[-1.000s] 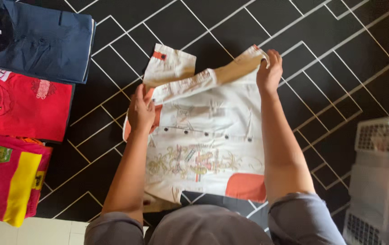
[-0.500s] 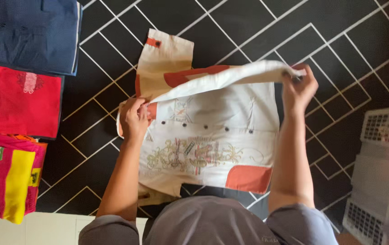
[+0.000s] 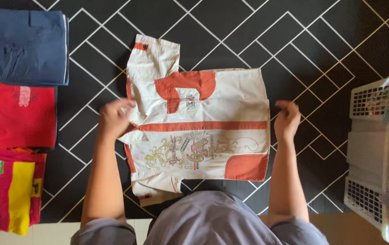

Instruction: The person folds several clean garments on a patterned floor, including a gray polo shirt, a red t-shirt, a white and orange patterned shirt, and a black button-up shirt. Each item is smoothed, folded in half, then folded again and stacked on the left side.

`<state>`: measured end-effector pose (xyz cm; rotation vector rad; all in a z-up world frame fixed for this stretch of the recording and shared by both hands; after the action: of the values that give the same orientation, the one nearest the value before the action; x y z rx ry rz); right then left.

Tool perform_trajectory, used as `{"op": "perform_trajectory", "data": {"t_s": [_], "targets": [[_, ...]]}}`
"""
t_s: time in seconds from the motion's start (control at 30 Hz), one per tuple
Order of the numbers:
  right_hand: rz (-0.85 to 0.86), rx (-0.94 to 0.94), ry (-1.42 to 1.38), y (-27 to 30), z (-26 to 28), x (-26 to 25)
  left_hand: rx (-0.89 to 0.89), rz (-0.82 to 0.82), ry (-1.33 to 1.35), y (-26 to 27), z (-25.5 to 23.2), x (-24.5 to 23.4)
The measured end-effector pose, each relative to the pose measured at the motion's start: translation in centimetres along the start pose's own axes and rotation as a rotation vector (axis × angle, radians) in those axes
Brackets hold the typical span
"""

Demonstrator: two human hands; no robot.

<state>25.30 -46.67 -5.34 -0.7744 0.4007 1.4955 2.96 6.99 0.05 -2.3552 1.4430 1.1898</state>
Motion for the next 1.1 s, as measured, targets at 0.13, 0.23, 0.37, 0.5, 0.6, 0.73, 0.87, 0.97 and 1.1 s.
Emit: {"op": "perform_trajectory", "data": {"t_s": [0.13, 0.23, 0.37, 0.5, 0.6, 0.73, 0.87, 0.97, 1.1], "targets": [[0.128, 0.071, -0.321, -6.6, -0.6, 4.9, 0.059, -0.249, 0.053, -8.4, 3.6, 2.3], [0.211, -0.093, -0.314, -10.1, 0.7, 7.9, -0.019, -0.188, 0.06, -12.8, 6.2, 4.4], [0.291, -0.207, 0.076, -12.1, 1.9, 9.1, -0.019, 0.124, 0.327, -15.4, 7.4, 5.7], [0.341, -0.197, 0.009, -13.2, 2.8, 9.1, -0.015, 0.066, 0.147, -15.8, 6.3, 4.2], [0.291, 0.04, -0.257, -13.8, 2.5, 8.9, 0.178, -0.211, 0.083, -15.7, 4.3, 4.0], [0.215, 0.174, -0.181, -13.4, 1.7, 9.6, 0.295, -0.48, -0.074, -14.7, 2.4, 5.6], [0.121, -0.057, -0.149, -13.2, 1.0, 10.4, 0.046, -0.279, -0.026, -13.4, 3.2, 5.2], [0.091, -0.086, -0.027, -12.8, 0.8, 11.2, 0.218, -0.226, -0.208, -12.4, 3.2, 4.5], [0.135, -0.028, 0.335, -12.5, 2.4, 12.1, 0.162, -0.351, -0.301, -11.8, 2.5, 4.7]]}}
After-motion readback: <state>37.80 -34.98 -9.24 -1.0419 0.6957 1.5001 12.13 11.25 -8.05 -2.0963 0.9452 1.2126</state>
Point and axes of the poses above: each hand's wrist, its own y-axis away from the middle knuckle, its own x-axis out of the palm, z = x × y, the point moved 2 cm from there along -y, towards the middle knuckle
